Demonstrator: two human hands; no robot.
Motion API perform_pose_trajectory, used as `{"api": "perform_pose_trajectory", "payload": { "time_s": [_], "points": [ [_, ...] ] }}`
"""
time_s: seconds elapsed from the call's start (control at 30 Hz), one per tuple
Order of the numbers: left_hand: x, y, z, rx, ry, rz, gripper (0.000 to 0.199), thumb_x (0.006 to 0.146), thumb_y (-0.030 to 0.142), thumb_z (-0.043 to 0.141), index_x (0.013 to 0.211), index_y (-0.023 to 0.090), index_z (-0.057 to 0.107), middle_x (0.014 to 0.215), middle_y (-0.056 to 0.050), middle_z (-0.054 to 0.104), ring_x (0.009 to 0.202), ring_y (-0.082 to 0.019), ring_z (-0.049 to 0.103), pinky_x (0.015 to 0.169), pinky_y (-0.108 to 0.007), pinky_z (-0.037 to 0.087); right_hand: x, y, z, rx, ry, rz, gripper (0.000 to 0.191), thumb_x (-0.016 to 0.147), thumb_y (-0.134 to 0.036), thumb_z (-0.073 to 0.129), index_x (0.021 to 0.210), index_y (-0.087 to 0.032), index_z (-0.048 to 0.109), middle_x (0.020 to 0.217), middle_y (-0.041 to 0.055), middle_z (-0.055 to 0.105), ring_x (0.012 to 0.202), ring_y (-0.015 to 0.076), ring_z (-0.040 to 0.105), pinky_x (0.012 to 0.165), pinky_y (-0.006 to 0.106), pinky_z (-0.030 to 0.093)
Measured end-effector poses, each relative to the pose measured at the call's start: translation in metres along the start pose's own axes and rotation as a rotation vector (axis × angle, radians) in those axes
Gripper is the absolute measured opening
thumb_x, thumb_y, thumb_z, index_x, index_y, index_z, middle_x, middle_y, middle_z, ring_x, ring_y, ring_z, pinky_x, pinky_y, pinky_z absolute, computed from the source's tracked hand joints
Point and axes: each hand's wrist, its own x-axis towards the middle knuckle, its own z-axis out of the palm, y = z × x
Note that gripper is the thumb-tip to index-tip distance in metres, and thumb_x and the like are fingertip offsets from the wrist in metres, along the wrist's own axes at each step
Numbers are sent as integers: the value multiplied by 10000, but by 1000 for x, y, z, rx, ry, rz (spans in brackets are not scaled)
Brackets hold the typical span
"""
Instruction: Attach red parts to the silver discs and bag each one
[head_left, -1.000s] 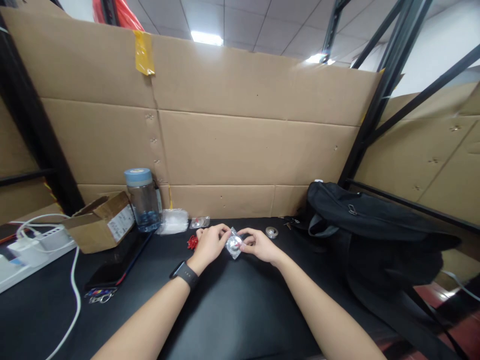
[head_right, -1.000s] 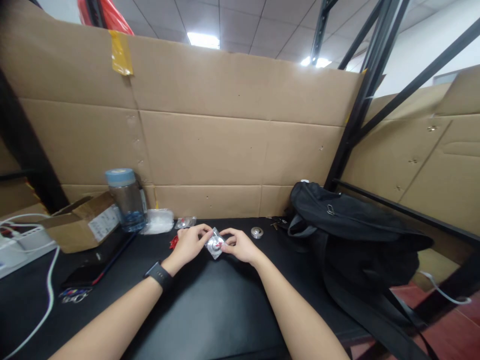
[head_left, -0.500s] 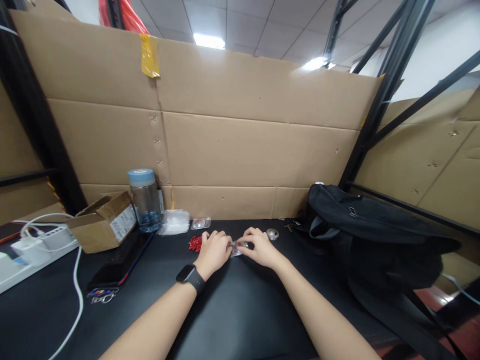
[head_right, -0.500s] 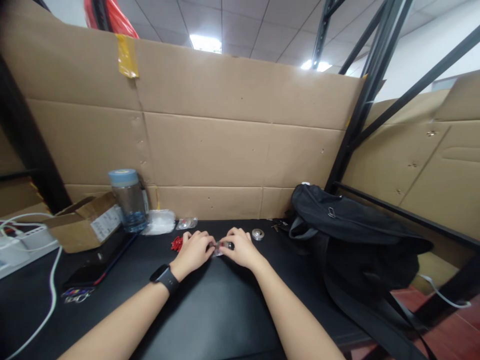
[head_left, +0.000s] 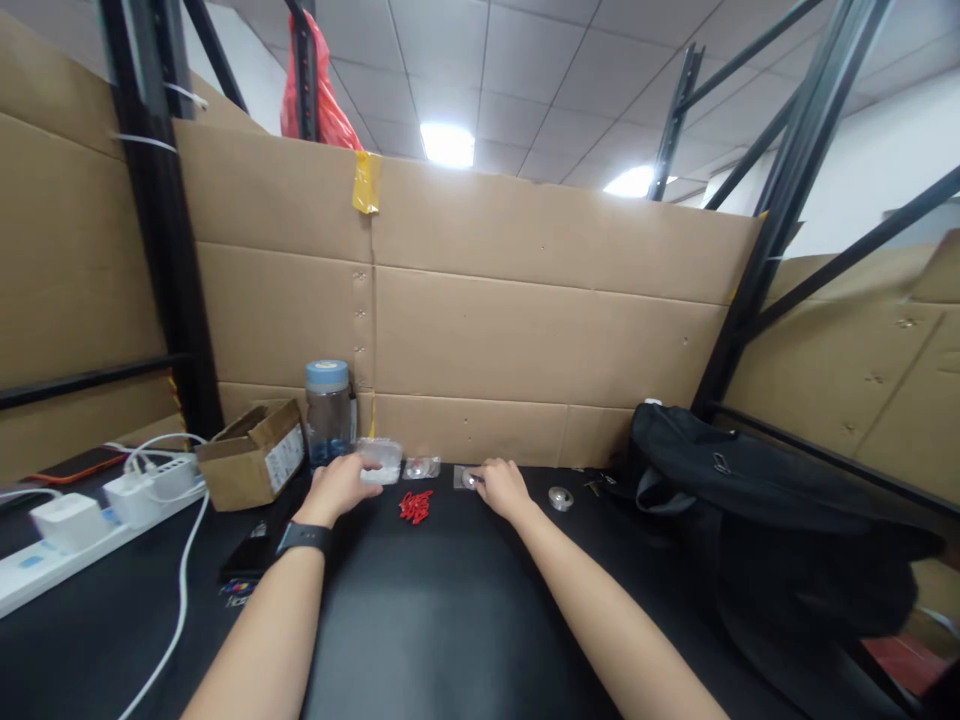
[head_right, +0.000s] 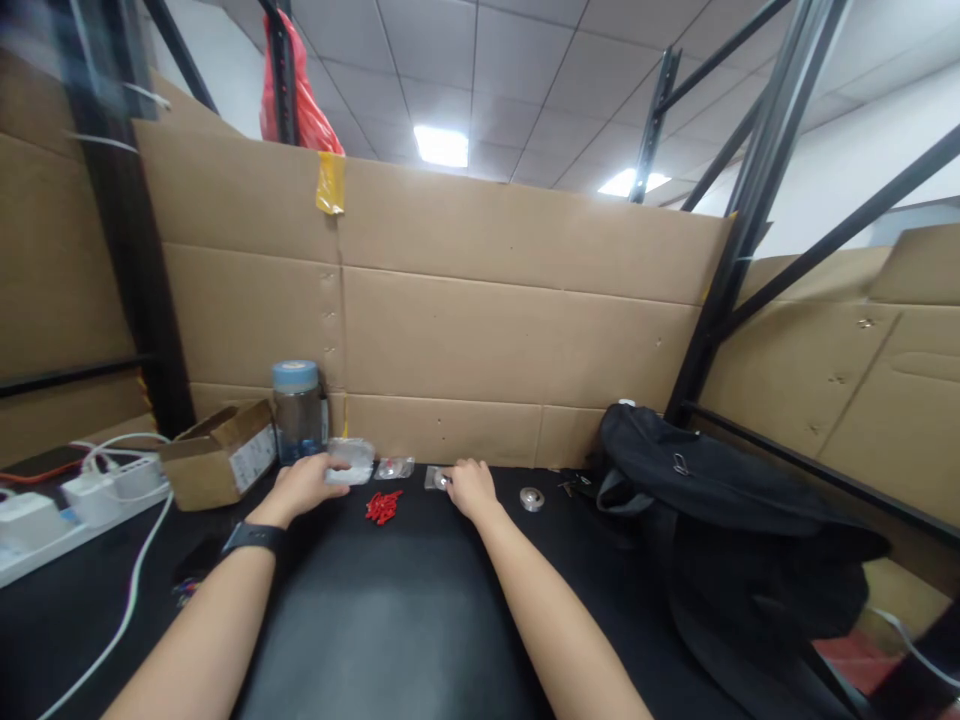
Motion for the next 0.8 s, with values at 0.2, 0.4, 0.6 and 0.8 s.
{"api": "perform_pose_trajectory", "payload": {
  "time_s": [0.2, 0.4, 0.6, 0.8],
  "points": [
    [-9, 5, 10, 87, 39, -21, 201, 827, 346, 622, 947, 311, 779, 1085, -81, 747, 1138, -304, 613, 928, -408, 405, 15, -12, 2, -4, 130, 107, 189, 937, -294, 565, 1043, -200, 691, 1065, 95, 697, 1039, 243, 596, 862, 325, 372],
    [-11, 10, -7, 78, 213, -70, 286, 914, 358, 482, 947, 256, 747, 1030, -105, 749, 1068, -320, 630, 889, -425, 401, -8, 23, -21, 16, 208, 119, 212, 926, -232, 504, 1040, -212, 683, 1106, 85, 682, 1062, 226, 591, 899, 322, 376],
    [-15, 49, -23, -28, 352, 102, 259, 954, 328, 443, 996, 229, 679, 1036, -74, 750, 1030, -260, 660, 890, -363, 405, -58, 111, -18, 121, 95, 205, 366, 775, -274, 685, 1128, -181, 702, 1235, 127, 656, 1137, 286, 602, 958, 380, 415],
    [-54, 164, 16, 33, 163, 574, 288, 961, 230, 426, 899, 194, 705, 918, -126, 740, 903, -263, 689, 875, -383, 449, -91, 148, 2, 422, 119, 213, 282, 811, -290, 652, 1043, -162, 749, 1030, 104, 758, 922, 235, 698, 842, 318, 500]
  ]
}}
